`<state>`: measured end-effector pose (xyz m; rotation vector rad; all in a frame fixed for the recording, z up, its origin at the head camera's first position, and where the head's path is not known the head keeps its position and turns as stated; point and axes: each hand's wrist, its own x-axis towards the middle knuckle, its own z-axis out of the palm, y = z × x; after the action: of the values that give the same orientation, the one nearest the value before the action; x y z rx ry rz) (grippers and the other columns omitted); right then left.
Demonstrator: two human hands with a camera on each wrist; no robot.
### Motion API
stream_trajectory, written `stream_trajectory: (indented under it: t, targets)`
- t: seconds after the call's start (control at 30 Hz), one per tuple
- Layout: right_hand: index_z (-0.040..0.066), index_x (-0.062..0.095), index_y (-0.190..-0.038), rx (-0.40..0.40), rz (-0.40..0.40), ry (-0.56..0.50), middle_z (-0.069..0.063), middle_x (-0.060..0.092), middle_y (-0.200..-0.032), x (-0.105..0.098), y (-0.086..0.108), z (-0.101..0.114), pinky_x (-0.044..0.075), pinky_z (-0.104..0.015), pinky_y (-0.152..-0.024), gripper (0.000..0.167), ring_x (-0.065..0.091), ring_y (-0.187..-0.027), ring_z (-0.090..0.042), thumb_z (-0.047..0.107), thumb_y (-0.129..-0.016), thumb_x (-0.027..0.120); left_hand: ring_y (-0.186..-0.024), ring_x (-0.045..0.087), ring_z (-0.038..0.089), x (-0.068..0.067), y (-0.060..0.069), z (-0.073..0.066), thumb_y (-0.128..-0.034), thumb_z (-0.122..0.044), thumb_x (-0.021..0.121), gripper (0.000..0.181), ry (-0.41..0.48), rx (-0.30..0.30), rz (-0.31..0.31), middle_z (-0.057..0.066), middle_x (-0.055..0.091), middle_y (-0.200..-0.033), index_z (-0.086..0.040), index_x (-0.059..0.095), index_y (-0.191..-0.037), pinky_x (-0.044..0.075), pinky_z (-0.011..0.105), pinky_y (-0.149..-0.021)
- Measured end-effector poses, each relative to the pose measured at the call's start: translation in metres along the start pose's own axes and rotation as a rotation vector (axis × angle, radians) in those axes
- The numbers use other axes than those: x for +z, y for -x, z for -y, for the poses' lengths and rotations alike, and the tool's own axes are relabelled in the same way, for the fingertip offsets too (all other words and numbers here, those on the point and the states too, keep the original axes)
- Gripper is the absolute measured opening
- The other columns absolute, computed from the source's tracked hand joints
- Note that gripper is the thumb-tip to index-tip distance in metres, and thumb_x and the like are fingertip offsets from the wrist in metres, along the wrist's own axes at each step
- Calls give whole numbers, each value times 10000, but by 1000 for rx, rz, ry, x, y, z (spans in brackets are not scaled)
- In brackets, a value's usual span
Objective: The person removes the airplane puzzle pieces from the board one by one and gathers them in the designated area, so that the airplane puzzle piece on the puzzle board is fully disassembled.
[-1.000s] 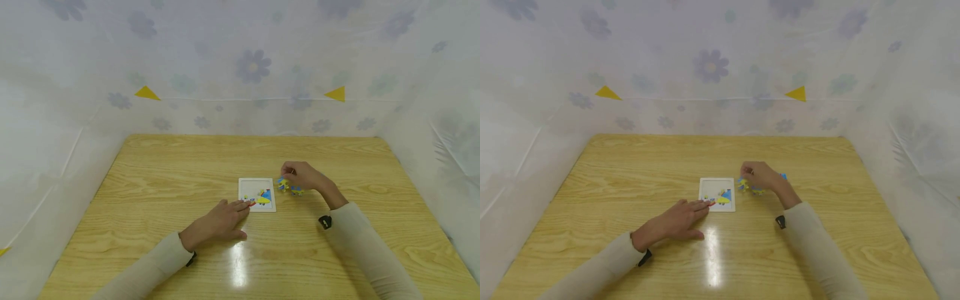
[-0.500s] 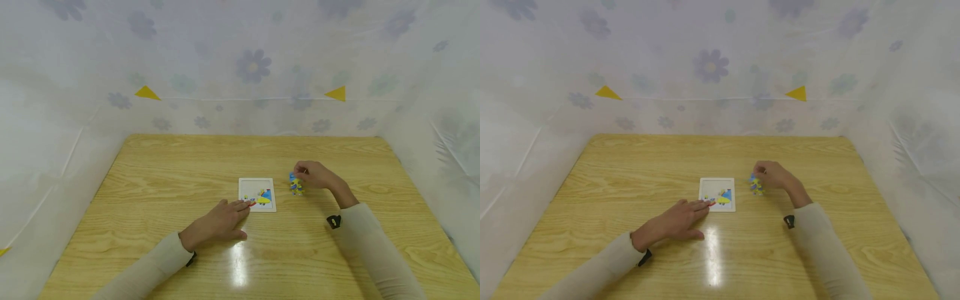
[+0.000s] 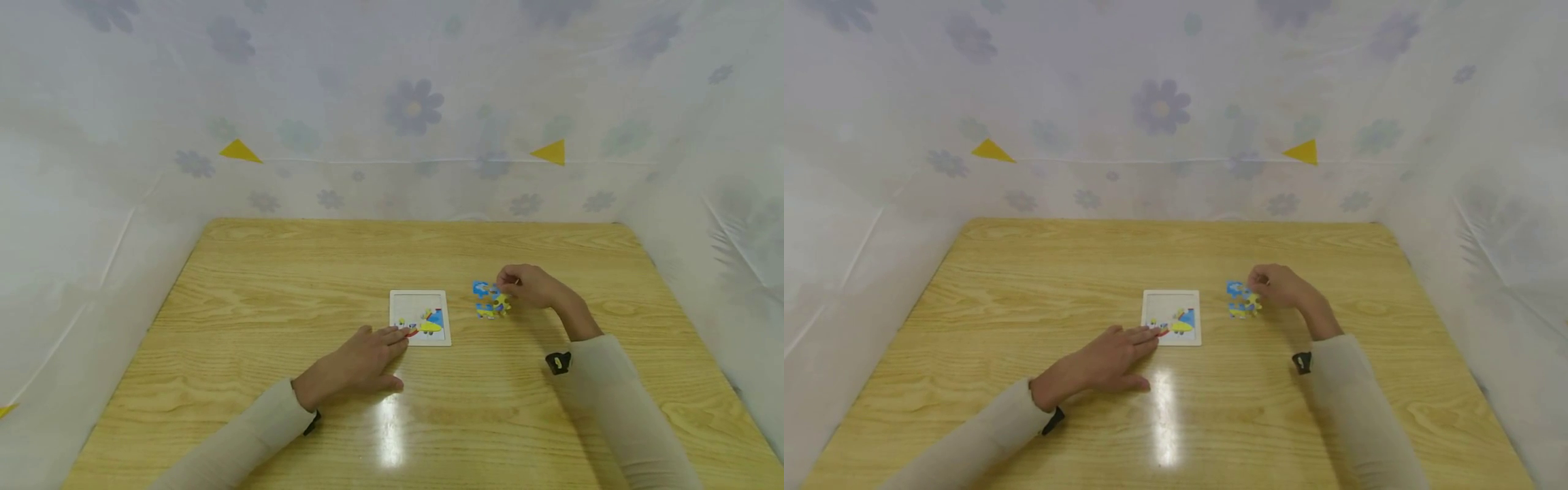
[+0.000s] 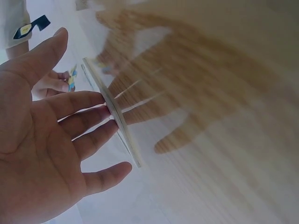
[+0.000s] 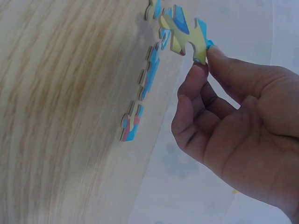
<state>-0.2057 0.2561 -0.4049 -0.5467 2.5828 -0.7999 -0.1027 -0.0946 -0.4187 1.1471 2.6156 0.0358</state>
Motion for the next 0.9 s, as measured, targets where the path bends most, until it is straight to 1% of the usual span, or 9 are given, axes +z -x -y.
stream_trajectory:
  t: [0.13, 0.3, 0.4, 0.57, 0.7, 0.9]
  targets:
    - [9, 565, -994, 22, 22, -13, -96, 595, -880, -1, 2, -3, 421, -322, -683, 137, 534, -753, -210, 112, -991, 476, -1408, 346, 213, 0, 0, 0, -881, -538, 577, 736, 18, 1, 0, 56, 352, -1531, -82, 417, -1435, 373, 479, -1014]
    - [-7, 576, -993, 32, 23, -12, -104, 609, -897, 0, 4, -8, 429, -321, -691, 142, 531, -766, -178, 101, -984, 485, -1408, 347, 214, 0, 0, 0, -880, -536, 579, 736, 19, 2, -1, 56, 354, -1530, -81, 417, -1435, 375, 478, -1013]
    - [0, 581, -984, 36, 23, 4, -99, 617, -906, 1, 4, -10, 436, -322, -700, 133, 541, -781, -174, 103, -978, 496, -1408, 348, 216, 0, 0, 0, -881, -534, 579, 734, 20, 1, -1, 56, 355, -1529, -82, 418, -1435, 374, 480, -1015]
    - [7, 586, -959, 53, 39, 4, -105, 631, -911, 2, 3, -13, 450, -317, -697, 108, 572, -794, -186, 76, -967, 503, -1410, 344, 216, 0, 0, 0, -884, -537, 572, 733, 18, 1, 2, 53, 349, -1532, -84, 414, -1438, 370, 487, -1024]
    - [13, 586, -943, 75, 44, 0, -111, 630, -895, 4, 2, -13, 442, -308, -661, 110, 568, -760, -190, 73, -970, 497, -1411, 341, 215, 0, 0, 0, -885, -538, 569, 733, 21, 1, 3, 54, 346, -1533, -83, 413, -1438, 367, 492, -1030]
    - [23, 590, -932, 116, 28, 2, -104, 629, -868, 8, 1, -14, 415, -305, -631, 121, 542, -712, -189, 87, -973, 496, -1411, 341, 217, 0, 1, 0, -890, -534, 564, 728, 24, 0, 5, 54, 352, -1530, -85, 409, -1441, 360, 506, -1043]
